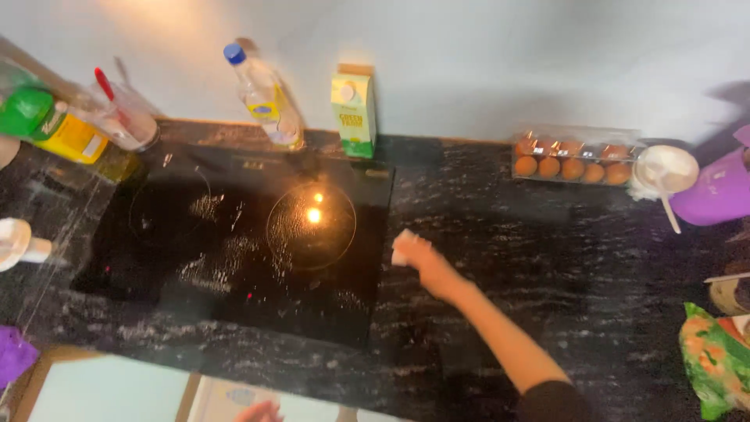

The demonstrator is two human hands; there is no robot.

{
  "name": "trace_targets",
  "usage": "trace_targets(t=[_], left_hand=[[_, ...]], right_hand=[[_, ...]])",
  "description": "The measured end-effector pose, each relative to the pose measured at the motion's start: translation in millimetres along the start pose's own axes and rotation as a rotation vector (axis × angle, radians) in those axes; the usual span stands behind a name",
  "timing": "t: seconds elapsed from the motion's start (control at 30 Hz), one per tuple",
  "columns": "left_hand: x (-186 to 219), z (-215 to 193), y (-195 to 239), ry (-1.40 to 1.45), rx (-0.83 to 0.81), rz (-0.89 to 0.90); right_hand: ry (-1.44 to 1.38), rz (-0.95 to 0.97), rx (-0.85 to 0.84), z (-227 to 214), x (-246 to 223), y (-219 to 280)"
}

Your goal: Cleaning the stovetop and kitchen counter with a spray and paper towels.

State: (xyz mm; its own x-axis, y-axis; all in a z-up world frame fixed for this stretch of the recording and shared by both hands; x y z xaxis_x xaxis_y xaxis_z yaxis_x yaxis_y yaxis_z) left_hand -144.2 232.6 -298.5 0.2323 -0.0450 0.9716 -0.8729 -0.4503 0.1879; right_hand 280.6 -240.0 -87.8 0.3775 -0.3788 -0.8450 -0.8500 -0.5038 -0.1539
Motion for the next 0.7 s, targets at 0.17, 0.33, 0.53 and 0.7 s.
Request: trace_targets(t=[0.17,0.33,0.53,0.7], left_hand=[[214.8,112.8,11.2,0.039,-0.115,-0.031],[359.5,153.6,17.8,0.045,-0.139,-0.015],[372.8,140.8,-12.9,0.035,-0.223,0.079],[378.4,150.2,-45.4,0.009,-0.39,0.13]], right_hand=[[-0.151,-0.087,-0.297,82.3,-86.2,146.2],[-0.134,0.389,0.01,28.3,-45.1,203.9],[0.516,0.331,0.822,-135.1,-2.5,314.9],[0.516,0.361,0.759,-54.4,-32.6,272.1]])
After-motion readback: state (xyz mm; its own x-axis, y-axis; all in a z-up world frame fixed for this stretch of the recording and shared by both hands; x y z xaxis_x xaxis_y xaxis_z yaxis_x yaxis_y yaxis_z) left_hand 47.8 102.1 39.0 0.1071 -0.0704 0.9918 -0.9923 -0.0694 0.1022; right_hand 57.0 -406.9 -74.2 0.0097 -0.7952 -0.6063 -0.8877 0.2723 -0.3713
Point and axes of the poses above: each hand's wrist, its own y-axis away from the middle knuckle, its own z-axis out of the palm, x = y × z, the point moved 8 cm from there along -y, towards the middle knuckle
